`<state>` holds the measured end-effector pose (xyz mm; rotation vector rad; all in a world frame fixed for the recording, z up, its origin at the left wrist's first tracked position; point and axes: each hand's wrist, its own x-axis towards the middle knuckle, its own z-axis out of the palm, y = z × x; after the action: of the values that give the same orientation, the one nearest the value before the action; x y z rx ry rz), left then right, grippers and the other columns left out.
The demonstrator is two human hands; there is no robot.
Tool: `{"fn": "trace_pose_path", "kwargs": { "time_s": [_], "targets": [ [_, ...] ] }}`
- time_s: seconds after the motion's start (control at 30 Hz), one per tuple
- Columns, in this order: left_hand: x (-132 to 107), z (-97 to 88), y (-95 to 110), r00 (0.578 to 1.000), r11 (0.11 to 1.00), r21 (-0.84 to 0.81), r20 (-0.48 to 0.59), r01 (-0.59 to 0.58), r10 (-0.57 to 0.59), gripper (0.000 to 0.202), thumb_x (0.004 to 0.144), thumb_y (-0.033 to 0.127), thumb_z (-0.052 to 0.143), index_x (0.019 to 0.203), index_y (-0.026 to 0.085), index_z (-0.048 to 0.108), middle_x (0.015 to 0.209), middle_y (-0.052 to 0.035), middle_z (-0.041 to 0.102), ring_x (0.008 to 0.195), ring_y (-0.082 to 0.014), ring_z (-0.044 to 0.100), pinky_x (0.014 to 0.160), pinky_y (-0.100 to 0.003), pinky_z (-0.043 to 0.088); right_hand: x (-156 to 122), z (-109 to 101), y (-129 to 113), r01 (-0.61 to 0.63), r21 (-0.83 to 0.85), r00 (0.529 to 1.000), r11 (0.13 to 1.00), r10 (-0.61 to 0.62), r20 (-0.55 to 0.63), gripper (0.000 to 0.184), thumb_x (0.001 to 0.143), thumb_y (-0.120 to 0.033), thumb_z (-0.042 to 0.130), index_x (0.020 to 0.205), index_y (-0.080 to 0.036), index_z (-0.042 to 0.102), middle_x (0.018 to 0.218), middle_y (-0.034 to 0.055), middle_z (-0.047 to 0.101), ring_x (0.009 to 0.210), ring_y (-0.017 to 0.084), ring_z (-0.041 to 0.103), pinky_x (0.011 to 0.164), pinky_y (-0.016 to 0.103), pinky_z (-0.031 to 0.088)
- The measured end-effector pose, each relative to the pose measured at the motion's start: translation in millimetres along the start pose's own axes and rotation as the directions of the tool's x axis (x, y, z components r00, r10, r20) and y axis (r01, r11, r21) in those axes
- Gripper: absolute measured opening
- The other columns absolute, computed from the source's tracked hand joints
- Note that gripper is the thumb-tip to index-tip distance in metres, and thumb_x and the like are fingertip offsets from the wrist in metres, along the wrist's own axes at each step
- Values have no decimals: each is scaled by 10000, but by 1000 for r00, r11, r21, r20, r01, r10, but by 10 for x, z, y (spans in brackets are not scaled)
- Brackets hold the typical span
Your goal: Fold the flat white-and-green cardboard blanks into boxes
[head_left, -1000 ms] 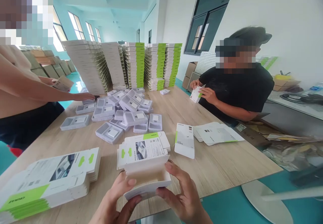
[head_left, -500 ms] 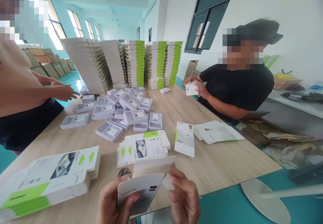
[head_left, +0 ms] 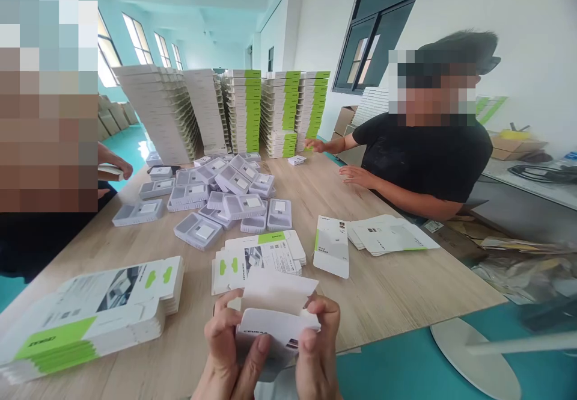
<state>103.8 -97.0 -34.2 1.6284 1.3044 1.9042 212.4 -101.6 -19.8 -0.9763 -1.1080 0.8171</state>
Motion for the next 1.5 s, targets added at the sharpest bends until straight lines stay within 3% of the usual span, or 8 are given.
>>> {"fn": "trace_pose_path", "kwargs": {
  "time_s": [0.3, 0.4, 0.57, 0.9, 1.13, 1.27, 1.4, 1.5],
  "targets": [
    [6, -108, 36, 982, 987, 37, 115, -155, 150, 71, 1080, 264, 489, 1033, 307, 459, 1076, -49, 509, 1001, -215, 599, 810, -332, 578, 778, -472, -308, -370, 355, 913, 859, 265, 309, 597, 891, -851, 556, 835, -258, 598, 1171, 136, 828, 749, 267, 797, 652, 376, 611],
    [-8, -114, 101, 973, 983, 37, 151, -179, 172, 69, 1100, 268, 437, 1053, 310, 465, 1106, -67, 501, 1038, -214, 595, 786, -294, 574, 1129, -507, -575, -538, 114, 702, 835, 370, 608, 644, 910, -823, 564, 947, -210, 761, 1086, 152, 847, 904, 303, 830, 715, 382, 624],
    [-17, -92, 132, 971, 984, 63, 181, -167, 154, 110, 1118, 241, 375, 1140, 323, 445, 1168, -80, 486, 1106, -211, 570, 668, -207, 499, 1423, -434, -866, -215, -270, 254, 938, 321, 913, 824, 911, -839, 497, 1260, -153, 793, 1258, 134, 807, 1198, 301, 751, 1050, 455, 548],
    [-75, -171, 17, 949, 967, 57, 214, -247, 230, 336, 1024, 29, 457, 1164, 334, 475, 1273, -71, 442, 1127, -191, 583, 789, -256, 580, 1671, -313, -812, -159, -300, -241, 941, 258, 936, 943, 1029, -742, 444, 1634, -21, 383, 1702, 231, 394, 1595, 276, 369, 1245, 331, 350],
    [-96, -165, -14, 950, 979, 5, 241, -205, 198, 415, 984, -44, 414, 1150, 325, 508, 1324, -75, 393, 1270, -202, 541, 824, -229, 554, 1695, -265, -903, -9, -497, -106, 868, 493, 863, 591, 1037, -500, 559, 1487, -117, 590, 1274, 96, 701, 1176, 215, 656, 921, 253, 505],
    [-74, -162, -5, 948, 984, 4, 271, -177, 169, 410, 1006, -29, 408, 1154, 339, 509, 1313, -65, 392, 1249, -215, 528, 832, -262, 529, 1651, -226, -907, -23, -541, -25, 841, 541, 841, 365, 976, -268, 631, 1322, -190, 717, 1078, 11, 695, 970, 150, 634, 820, 208, 467],
    [-58, -149, 59, 942, 988, -18, 298, -155, 153, 416, 1040, -17, 345, 1168, 338, 522, 1325, -66, 369, 1291, -184, 487, 783, -212, 509, 1594, -178, -810, -164, -611, -45, 775, 613, 789, 292, 888, -215, 708, 1176, -178, 727, 830, -55, 601, 692, 95, 504, 616, 187, 390],
    [-36, -173, 65, 936, 988, -40, 315, -151, 156, 371, 1078, 34, 339, 1179, 334, 531, 1352, -73, 352, 1375, -170, 457, 808, -191, 524, 1538, -147, -720, -121, -620, 57, 775, 629, 775, 169, 850, -260, 748, 1000, -187, 719, 809, -54, 610, 698, 103, 518, 615, 200, 384]
  ]
}}
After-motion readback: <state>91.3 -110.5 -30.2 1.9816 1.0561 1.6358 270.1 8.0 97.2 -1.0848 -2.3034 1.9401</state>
